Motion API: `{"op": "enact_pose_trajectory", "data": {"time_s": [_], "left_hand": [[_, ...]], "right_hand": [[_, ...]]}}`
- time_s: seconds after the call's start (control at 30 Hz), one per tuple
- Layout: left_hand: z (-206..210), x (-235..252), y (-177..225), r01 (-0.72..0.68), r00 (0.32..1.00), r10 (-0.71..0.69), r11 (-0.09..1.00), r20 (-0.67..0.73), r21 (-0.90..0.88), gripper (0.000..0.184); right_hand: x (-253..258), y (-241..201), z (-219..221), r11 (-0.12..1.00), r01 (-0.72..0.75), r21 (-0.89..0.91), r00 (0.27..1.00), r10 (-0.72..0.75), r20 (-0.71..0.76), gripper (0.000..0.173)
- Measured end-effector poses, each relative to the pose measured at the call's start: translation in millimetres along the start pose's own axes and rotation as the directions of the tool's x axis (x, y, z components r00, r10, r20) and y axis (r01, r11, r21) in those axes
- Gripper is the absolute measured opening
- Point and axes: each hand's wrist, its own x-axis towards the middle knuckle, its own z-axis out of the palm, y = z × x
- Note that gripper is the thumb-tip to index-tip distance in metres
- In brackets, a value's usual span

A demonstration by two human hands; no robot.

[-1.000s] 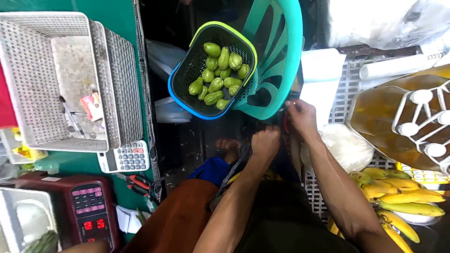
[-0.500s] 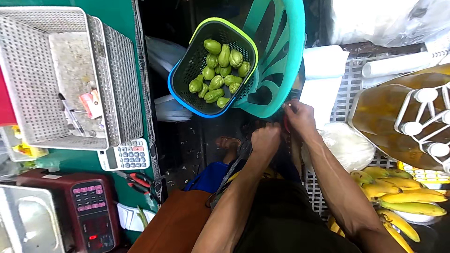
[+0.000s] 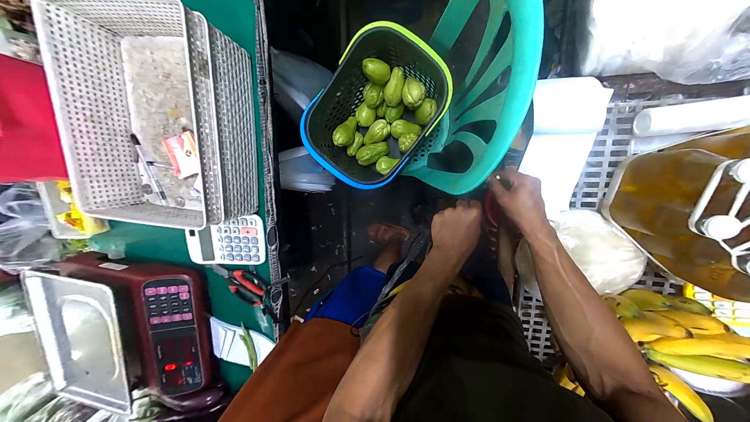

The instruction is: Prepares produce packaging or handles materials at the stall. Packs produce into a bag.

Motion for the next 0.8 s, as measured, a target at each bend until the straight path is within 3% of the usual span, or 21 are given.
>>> {"op": "enact_pose_trajectory", "data": {"time_s": [0.8], "left_hand": [[5.8, 0.3, -2.5, -0.001, 0.999, 0.000, 1.000, -0.043, -0.026, 0.021]], "right_hand": [[3.2, 3.6, 1.0, 0.997, 0.057, -0.043, 0.998, -0.056, 0.016, 0.025]]}}
